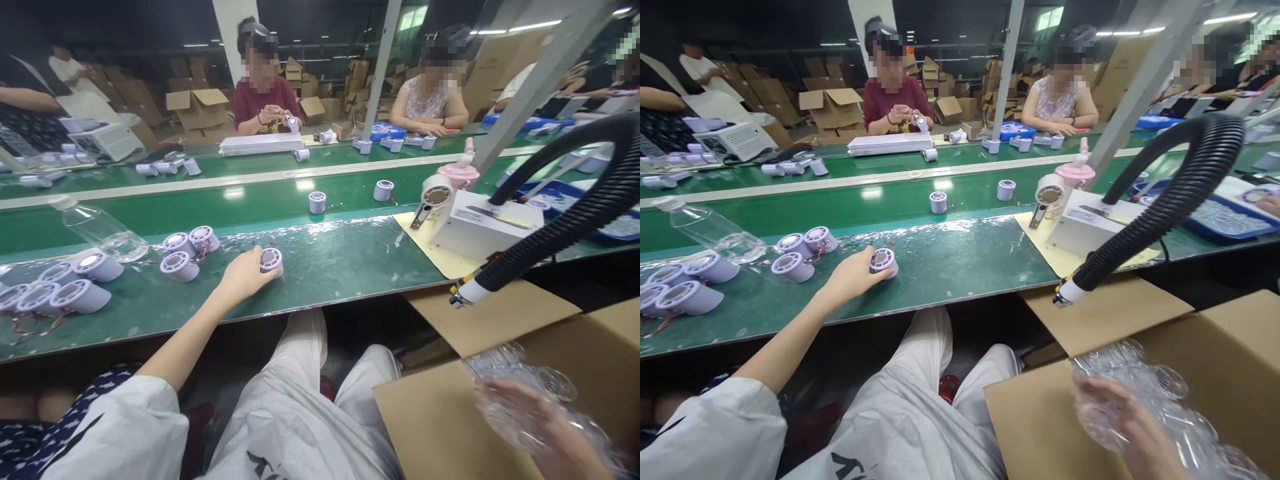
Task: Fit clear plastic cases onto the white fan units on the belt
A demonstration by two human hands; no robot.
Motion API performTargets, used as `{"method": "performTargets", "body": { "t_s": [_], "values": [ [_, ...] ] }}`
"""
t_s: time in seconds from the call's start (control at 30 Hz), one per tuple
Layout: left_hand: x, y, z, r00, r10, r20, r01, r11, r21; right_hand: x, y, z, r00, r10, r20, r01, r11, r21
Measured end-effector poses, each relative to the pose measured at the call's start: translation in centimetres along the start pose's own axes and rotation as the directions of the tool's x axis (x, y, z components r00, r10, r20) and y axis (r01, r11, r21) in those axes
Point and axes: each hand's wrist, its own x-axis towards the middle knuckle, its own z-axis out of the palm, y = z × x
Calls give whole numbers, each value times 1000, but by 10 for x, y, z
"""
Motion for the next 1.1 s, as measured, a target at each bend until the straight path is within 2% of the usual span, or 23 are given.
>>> {"method": "performTargets", "body": {
  "t_s": [0.03, 0.1, 0.17, 0.2, 0.27, 0.33, 0.37, 0.4, 0.43, 0.47, 0.53, 0.6, 0.67, 0.77, 0.83, 0.9, 0.97, 1.03, 1.1],
  "values": [
    [1, 6, 4, 999, 42, 29, -40, 999, -35, -2, -11, 8, 998, -40, 41, 39, 999, 20],
    [3, 21, 12, 985, 150, 89, -125, 961, -246, -4, -39, 28, 976, -156, 151, 163, 986, -36],
    [0, 42, 24, 939, 291, 181, -149, 823, -548, -2, -70, 48, 947, -238, 217, 280, 942, -187],
    [-3, 53, 32, 896, 376, 237, -106, 698, -708, 0, -85, 56, 931, -298, 210, 346, 904, -250],
    [-13, 78, 49, 764, 550, 337, 100, 414, -905, 7, -108, 68, 892, -423, 156, 450, 809, -379],
    [-26, 102, 66, 613, 689, 387, 364, 189, -912, 15, -124, 72, 850, -515, 109, 495, 711, -499],
    [-32, 112, 72, 548, 733, 402, 457, 140, -878, 19, -129, 71, 839, -535, 99, 495, 673, -550],
    [-38, 121, 77, 498, 758, 421, 488, 156, -859, 22, -134, 69, 836, -539, 103, 488, 644, -589],
    [-43, 129, 80, 454, 774, 441, 473, 211, -856, 24, -137, 67, 841, -527, 119, 479, 625, -616],
    [-46, 135, 80, 413, 786, 460, 419, 284, -863, 25, -139, 64, 854, -500, 143, 467, 618, -633],
    [-51, 143, 77, 355, 806, 473, 227, 416, -880, 26, -140, 58, 887, -413, 206, 444, 642, -625],
    [-53, 147, 72, 356, 830, 430, 6, 458, -889, 23, -137, 56, 908, -313, 277, 417, 727, -545],
    [-55, 148, 68, 404, 839, 364, -134, 448, -884, 18, -132, 56, 919, -230, 320, 350, 849, -396],
    [-61, 145, 70, 524, 801, 292, -153, 425, -892, 12, -125, 63, 947, -120, 298, 165, 978, -129],
    [-65, 143, 77, 605, 762, 229, -153, 394, -906, 9, -124, 69, 969, -57, 239, 58, 998, 4],
    [-68, 140, 83, 645, 750, 150, -212, 364, -907, 7, -124, 73, 987, -26, 159, 14, 997, 78],
    [-68, 138, 88, 624, 776, 97, -303, 354, -885, 7, -126, 74, 997, -21, 72, 12, 993, 116],
    [-68, 136, 89, 573, 815, 91, -364, 353, -862, 8, -127, 72, 1000, -19, -1, 19, 987, 157],
    [-68, 136, 87, 528, 839, 127, -336, 344, -877, 9, -126, 70, 999, 0, -44, 11, 972, 236]
  ]
}}
